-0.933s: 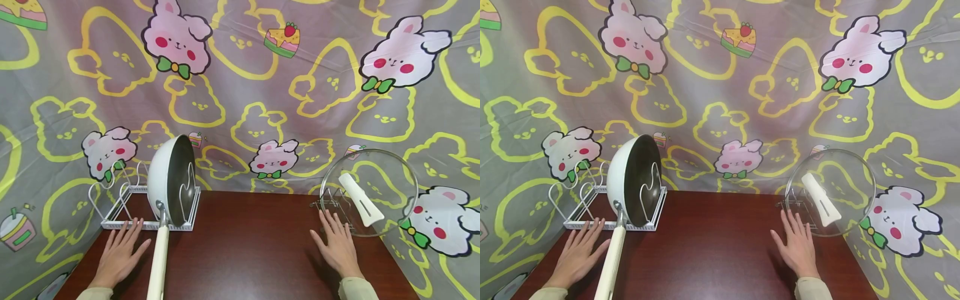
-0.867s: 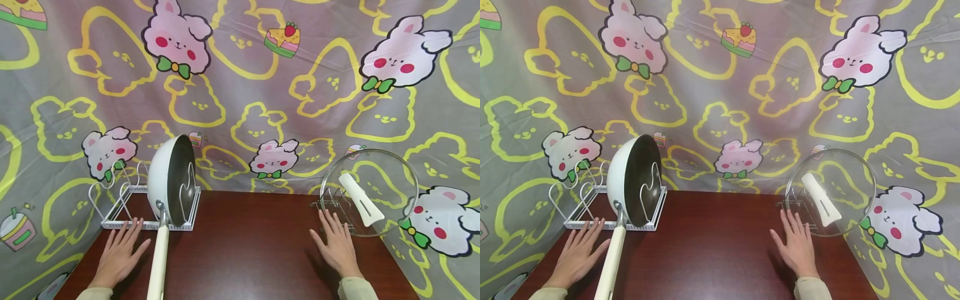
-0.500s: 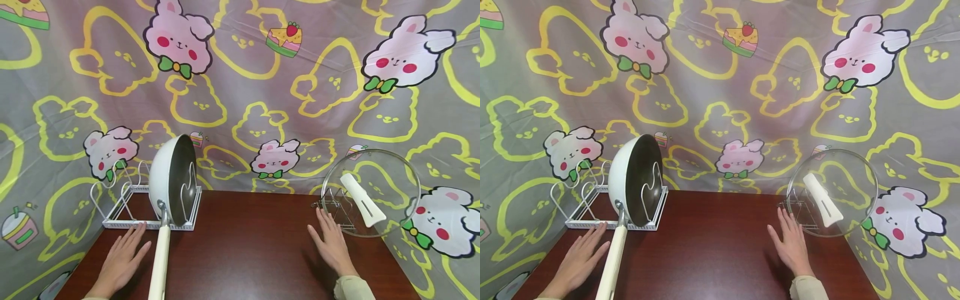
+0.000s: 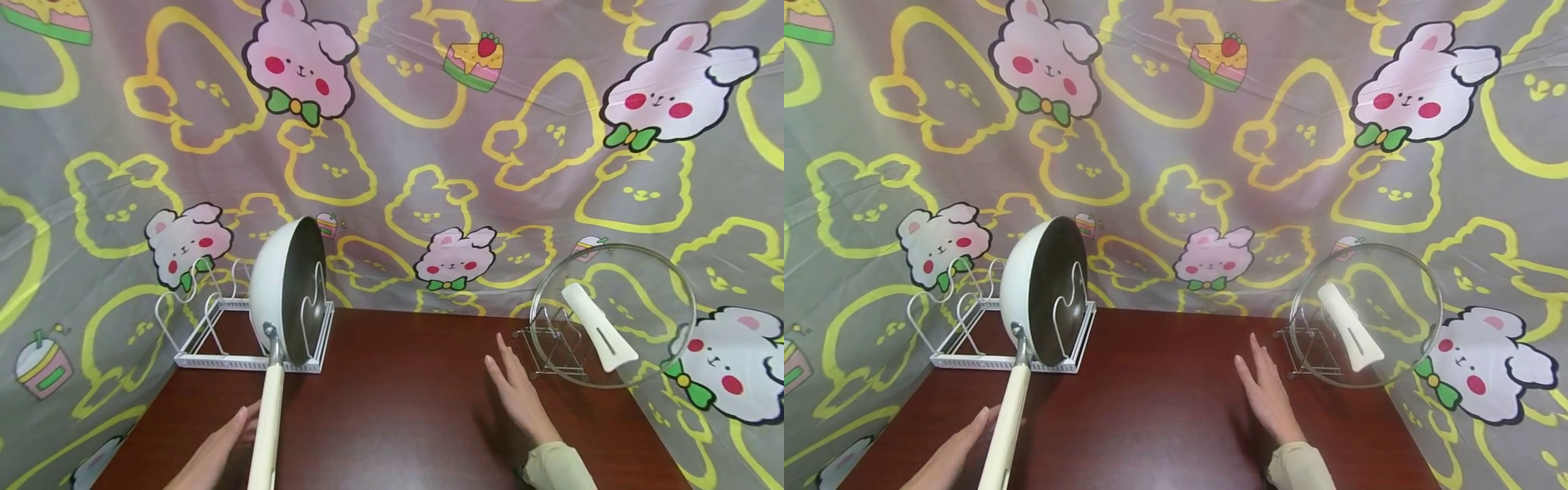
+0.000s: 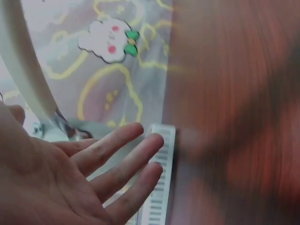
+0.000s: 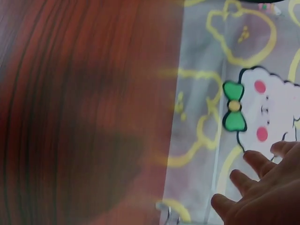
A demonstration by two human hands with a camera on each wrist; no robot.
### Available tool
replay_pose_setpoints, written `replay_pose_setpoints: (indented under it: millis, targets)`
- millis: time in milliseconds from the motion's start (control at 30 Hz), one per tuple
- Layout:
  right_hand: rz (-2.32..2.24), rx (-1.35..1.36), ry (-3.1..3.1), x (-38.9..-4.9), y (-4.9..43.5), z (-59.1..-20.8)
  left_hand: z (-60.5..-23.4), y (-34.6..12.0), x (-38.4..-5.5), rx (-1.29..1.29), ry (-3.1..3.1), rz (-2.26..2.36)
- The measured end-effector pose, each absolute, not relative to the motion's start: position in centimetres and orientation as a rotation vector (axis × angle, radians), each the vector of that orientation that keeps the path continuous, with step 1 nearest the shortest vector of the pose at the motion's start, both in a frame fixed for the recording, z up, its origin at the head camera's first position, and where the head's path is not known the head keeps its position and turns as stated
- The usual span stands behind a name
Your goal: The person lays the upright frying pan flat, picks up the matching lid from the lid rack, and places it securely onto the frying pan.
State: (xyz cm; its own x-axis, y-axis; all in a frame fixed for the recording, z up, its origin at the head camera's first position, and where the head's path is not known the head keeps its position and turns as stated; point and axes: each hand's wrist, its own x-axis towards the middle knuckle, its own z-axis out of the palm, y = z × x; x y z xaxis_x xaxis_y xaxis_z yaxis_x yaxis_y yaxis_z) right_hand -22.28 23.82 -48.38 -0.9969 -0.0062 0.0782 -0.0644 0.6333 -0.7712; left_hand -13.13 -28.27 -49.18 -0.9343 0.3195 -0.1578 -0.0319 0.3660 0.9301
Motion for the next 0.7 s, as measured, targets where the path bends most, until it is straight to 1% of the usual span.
replay_pose_setpoints:
  millis: [67, 100, 267, 500, 700]
  targets:
    - [1.406, 0.059, -2.754, -22.4, 23.1, -48.3, -49.2, -28.2, -12.9, 0.358, 2.181, 1.661]
    - [1.463, 0.067, -2.732, -22.5, 22.7, -48.3, -49.0, -28.1, -12.5, 0.264, 2.117, 1.698]
    - [1.714, 0.085, -2.638, -22.6, 20.9, -48.2, -48.3, -27.6, -11.7, 0.151, 1.783, 1.824]
    - [1.902, 0.099, -2.599, -22.9, 18.4, -47.9, -48.0, -26.4, -10.8, 0.436, 1.334, 2.024]
    - [2.017, 0.120, -2.587, -23.2, 16.1, -47.9, -47.3, -25.1, -10.0, 0.471, 1.044, 2.074]
